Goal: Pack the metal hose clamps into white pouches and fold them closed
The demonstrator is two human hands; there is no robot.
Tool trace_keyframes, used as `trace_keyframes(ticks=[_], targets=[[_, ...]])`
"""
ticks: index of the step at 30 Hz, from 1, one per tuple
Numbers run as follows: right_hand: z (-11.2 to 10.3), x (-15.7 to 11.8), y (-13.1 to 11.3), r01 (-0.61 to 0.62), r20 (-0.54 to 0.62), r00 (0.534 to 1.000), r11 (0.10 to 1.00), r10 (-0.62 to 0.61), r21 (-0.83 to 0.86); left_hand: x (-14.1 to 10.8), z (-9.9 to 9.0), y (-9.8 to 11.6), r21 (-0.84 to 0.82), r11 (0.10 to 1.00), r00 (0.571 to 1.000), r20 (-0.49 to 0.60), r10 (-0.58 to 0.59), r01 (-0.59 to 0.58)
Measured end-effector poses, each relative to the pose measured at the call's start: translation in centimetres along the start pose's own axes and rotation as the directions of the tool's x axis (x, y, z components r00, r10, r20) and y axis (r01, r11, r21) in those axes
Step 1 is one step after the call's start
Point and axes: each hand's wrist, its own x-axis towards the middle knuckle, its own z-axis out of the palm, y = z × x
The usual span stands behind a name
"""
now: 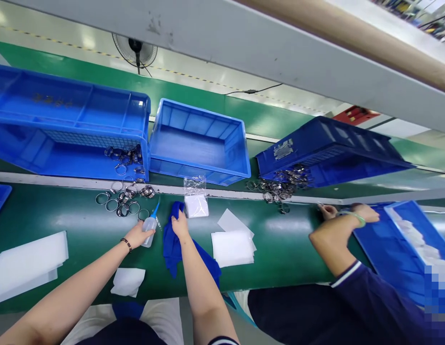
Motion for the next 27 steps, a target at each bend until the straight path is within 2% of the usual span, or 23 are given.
trace_keyframes(ticks=[8, 16, 27], targets=[[0.3, 0.3, -1.1, -0.027, -0.003, 1.0, 0.999, 0.026, -0.038, 0.0, 0.3, 0.2, -0.026, 0.998, 0.998, -0.009, -0.063, 0.062], [0.5, 0.0, -2.4, -0.007, 0.049, 0.999, 0.994, 0.012, -0.11, 0.1, 0.3, 0.0, -0.064, 0.997, 0.999, 0.004, -0.047, 0.047], [0.0, -0.2, -3.0, 0.021, 0.089, 0.996, 0.975, -0.001, -0.219, 0.1, 0.2, -0.5, -0.089, 0.996, 1.0, 0.019, 0.005, -0.003]])
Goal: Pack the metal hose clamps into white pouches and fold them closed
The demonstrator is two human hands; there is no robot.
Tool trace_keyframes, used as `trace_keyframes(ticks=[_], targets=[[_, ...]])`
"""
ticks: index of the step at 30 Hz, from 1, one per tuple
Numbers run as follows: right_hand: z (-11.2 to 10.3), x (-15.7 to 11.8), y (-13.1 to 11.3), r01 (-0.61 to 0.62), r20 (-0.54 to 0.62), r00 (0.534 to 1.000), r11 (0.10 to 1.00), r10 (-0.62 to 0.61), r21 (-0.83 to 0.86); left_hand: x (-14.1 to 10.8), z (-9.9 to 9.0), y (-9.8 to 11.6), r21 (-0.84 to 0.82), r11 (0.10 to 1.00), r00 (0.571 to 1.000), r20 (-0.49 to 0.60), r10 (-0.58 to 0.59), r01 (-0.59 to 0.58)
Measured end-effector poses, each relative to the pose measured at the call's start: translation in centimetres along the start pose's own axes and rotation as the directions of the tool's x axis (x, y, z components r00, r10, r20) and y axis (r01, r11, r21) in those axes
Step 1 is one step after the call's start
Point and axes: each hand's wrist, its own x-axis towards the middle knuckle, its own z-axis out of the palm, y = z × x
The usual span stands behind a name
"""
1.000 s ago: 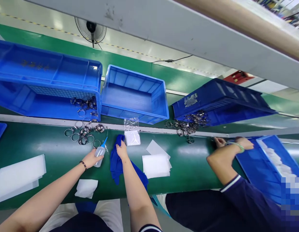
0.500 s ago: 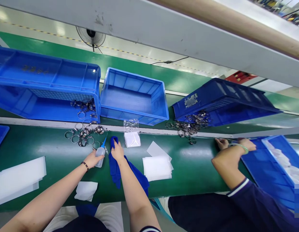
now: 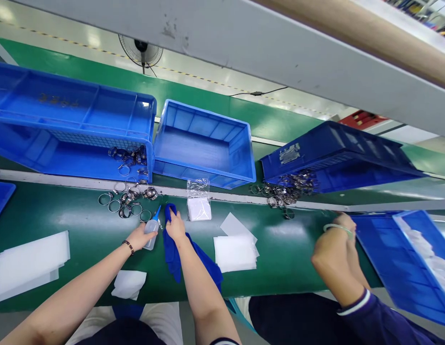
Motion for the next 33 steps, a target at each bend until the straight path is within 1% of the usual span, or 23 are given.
trace_keyframes(ticks=[4, 6, 9, 11, 13, 14, 18, 19, 24, 29, 33], targets=[[0.0, -0.9, -1.2, 0.049, 0.038, 0.998, 0.996, -0.046, -0.08, -1.5, -0.6, -1.0, -0.045, 0.995, 0.996, 0.015, 0.087, -0.086], [-0.1, -0.3, -2.2, 0.073, 0.065, 0.996, 0.99, -0.065, -0.12, -2.4, -1.0, -1.8, -0.084, 0.986, 0.988, 0.031, 0.149, -0.146], [-1.1, 2.4, -3.8, 0.069, 0.083, 0.995, 0.983, -0.055, -0.171, -3.5, -1.5, -2.8, -0.133, 0.965, 0.971, 0.054, 0.234, -0.225], [-1.9, 4.4, -4.5, 0.049, 0.078, 0.996, 0.979, -0.034, -0.198, -3.8, -1.6, -3.3, -0.149, 0.954, 0.961, 0.063, 0.27, -0.259], [-2.4, 5.3, -4.7, 0.047, 0.083, 0.996, 0.974, -0.029, -0.221, -3.9, -1.7, -3.6, -0.158, 0.946, 0.953, 0.066, 0.295, -0.282], [-2.4, 5.1, -4.7, 0.052, 0.089, 0.996, 0.972, -0.032, -0.231, -3.9, -1.7, -3.7, -0.163, 0.943, 0.95, 0.067, 0.305, -0.292], [-1.8, 3.2, -4.5, 0.081, 0.132, 0.99, 0.961, -0.047, -0.265, -3.9, -1.8, -3.8, -0.188, 0.925, 0.934, 0.077, 0.349, -0.33], [-1.8, 3.1, -4.6, 0.084, 0.133, 0.99, 0.959, -0.049, -0.272, -3.9, -1.9, -3.8, -0.195, 0.92, 0.93, 0.08, 0.359, -0.339], [-2.1, 4.8, -5.3, 0.061, 0.102, 0.994, 0.955, -0.033, -0.291, -3.8, -1.8, -4.2, -0.218, 0.907, 0.92, 0.083, 0.384, -0.359], [-1.6, 3.3, -5.3, 0.076, 0.15, 0.988, 0.954, -0.033, -0.29, -3.8, -1.7, -4.6, -0.238, 0.898, 0.915, 0.073, 0.396, -0.37], [-2.0, 4.2, -5.5, 0.057, 0.131, 0.991, 0.956, -0.019, -0.288, -3.7, -1.9, -4.8, -0.246, 0.896, 0.912, 0.087, 0.401, -0.37]])
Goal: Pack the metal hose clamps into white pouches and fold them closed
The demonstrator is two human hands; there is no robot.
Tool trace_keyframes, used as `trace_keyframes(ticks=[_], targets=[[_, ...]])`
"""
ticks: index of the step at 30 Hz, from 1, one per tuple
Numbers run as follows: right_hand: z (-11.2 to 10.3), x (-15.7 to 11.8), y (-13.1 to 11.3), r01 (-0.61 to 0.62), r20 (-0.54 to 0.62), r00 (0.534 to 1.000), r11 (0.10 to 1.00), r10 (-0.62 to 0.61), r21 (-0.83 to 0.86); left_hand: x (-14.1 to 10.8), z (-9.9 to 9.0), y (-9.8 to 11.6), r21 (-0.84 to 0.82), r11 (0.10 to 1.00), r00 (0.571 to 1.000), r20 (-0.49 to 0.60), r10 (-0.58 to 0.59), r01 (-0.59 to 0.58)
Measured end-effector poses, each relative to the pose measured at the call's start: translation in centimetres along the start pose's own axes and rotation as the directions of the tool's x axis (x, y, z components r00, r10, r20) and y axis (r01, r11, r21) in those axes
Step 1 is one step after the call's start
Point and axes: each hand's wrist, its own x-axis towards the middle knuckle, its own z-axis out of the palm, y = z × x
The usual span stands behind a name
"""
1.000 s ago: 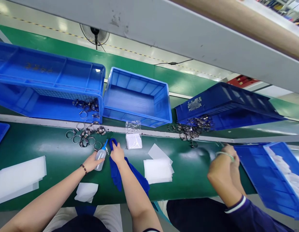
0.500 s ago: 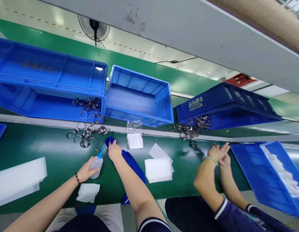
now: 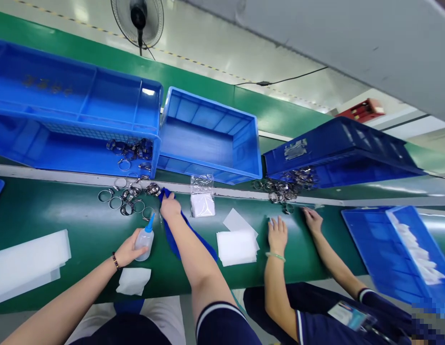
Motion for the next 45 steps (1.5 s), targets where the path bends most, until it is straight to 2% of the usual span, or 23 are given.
trace_keyframes(ticks=[2, 7, 13, 18, 23, 29, 34, 39, 45], targets=[[-0.2, 0.2, -0.1, -0.005, -0.005, 1.0, 1.0, 0.005, 0.002, 0.0, -0.1, 0.1, -0.002, 1.0, 1.0, 0.004, -0.002, 0.002], [0.5, -1.3, -0.3, -0.001, 0.028, 1.0, 1.0, 0.001, 0.001, 0.0, -0.3, 0.4, -0.001, 1.0, 1.0, 0.01, -0.005, 0.005], [-0.5, 0.1, 0.0, -0.019, -0.009, 1.0, 1.0, 0.019, -0.003, 0.1, -0.4, 0.5, 0.008, 1.0, 1.0, 0.02, -0.014, 0.014], [0.3, -1.5, -0.2, 0.013, 0.029, 0.999, 1.0, -0.013, -0.012, 0.1, -0.5, 0.7, 0.004, 1.0, 1.0, 0.023, -0.014, 0.014], [-0.4, 0.3, -0.1, -0.014, -0.009, 1.0, 1.0, 0.014, -0.016, 0.1, -0.4, 0.6, 0.003, 1.0, 1.0, 0.015, -0.011, 0.011], [0.3, -1.3, -0.4, 0.011, 0.049, 0.999, 1.0, -0.011, -0.01, 0.1, -0.4, 0.7, 0.0, 1.0, 1.0, 0.015, 0.001, -0.001], [-0.7, -0.4, -0.3, -0.028, 0.033, 0.999, 1.0, 0.029, -0.009, 0.1, -0.4, 0.8, 0.001, 1.0, 1.0, 0.013, -0.012, 0.012], [-0.3, -2.1, -0.6, -0.029, 0.068, 0.997, 1.0, 0.03, -0.012, 0.1, -0.4, 0.9, -0.008, 1.0, 1.0, 0.019, -0.006, 0.006], [-0.8, 0.2, -0.3, -0.047, 0.014, 0.999, 0.999, 0.048, -0.008, 0.1, -0.1, 0.5, -0.004, 1.0, 1.0, 0.001, -0.022, 0.022]])
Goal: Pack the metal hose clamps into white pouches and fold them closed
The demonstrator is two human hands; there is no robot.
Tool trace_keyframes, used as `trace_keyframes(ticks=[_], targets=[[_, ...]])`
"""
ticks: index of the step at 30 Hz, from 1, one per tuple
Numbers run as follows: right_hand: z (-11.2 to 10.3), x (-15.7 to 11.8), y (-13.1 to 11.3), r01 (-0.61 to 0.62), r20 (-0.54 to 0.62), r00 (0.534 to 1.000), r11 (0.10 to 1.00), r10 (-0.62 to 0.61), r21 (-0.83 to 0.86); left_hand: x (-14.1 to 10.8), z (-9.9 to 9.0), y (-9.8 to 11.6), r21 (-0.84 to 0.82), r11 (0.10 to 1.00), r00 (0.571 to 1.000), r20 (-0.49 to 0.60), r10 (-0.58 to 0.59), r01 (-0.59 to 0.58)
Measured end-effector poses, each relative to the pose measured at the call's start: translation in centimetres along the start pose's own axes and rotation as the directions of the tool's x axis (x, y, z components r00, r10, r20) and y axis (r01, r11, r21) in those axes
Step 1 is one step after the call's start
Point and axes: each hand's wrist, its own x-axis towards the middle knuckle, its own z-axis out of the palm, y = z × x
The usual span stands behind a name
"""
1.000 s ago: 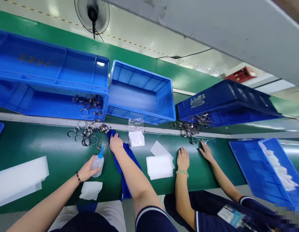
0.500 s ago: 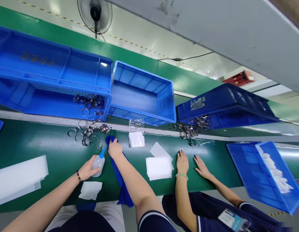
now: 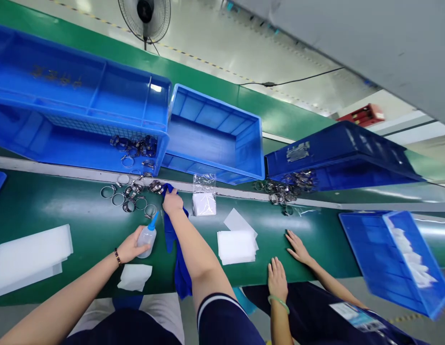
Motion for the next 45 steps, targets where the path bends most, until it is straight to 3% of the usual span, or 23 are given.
trace_keyframes(ticks=[7, 11, 13, 20, 27, 33, 37, 42, 45], targets=[[1.3, -1.4, -0.3, 0.034, 0.006, 0.999, 0.999, -0.035, 0.039, -0.1, -0.1, 0.6, 0.016, 1.0, 1.0, 0.009, 0.002, -0.002], [-0.1, 0.6, 1.5, 0.032, -0.055, 0.998, 0.994, -0.026, 0.107, 0.1, 0.0, 1.0, 0.051, 0.998, 0.999, 0.013, -0.032, 0.031], [-0.2, 0.4, 3.0, 0.018, -0.089, 0.996, 0.989, -0.005, 0.15, 0.3, 0.1, 1.4, 0.087, 0.994, 0.998, 0.0, -0.065, 0.065], [3.1, -4.2, 6.7, -0.082, -0.126, 0.985, 0.967, 0.115, 0.239, 3.2, 1.2, 2.0, 0.223, 0.943, 0.968, -0.106, -0.228, 0.247], [4.3, -3.8, 6.3, -0.138, -0.126, 0.975, 0.947, 0.18, 0.29, 5.3, 1.9, 2.1, 0.246, 0.908, 0.938, -0.16, -0.306, 0.338], [4.5, -3.6, 5.9, -0.16, -0.134, 0.971, 0.954, 0.199, 0.253, 5.8, 1.9, 2.0, 0.219, 0.914, 0.936, -0.161, -0.312, 0.343], [4.5, -4.1, 5.6, -0.116, -0.137, 0.98, 0.972, 0.146, 0.206, 4.9, 1.8, 1.6, 0.186, 0.93, 0.945, -0.147, -0.294, 0.318], [4.4, -4.8, 3.6, 0.028, -0.11, 0.994, 0.991, -0.014, 0.133, 2.0, 1.1, 1.7, 0.107, 0.983, 0.987, -0.079, -0.142, 0.15], [3.3, -3.1, 1.9, 0.078, -0.079, 0.994, 0.993, -0.071, 0.094, 0.7, 0.8, 1.7, 0.079, 0.995, 0.997, -0.05, -0.062, 0.065]])
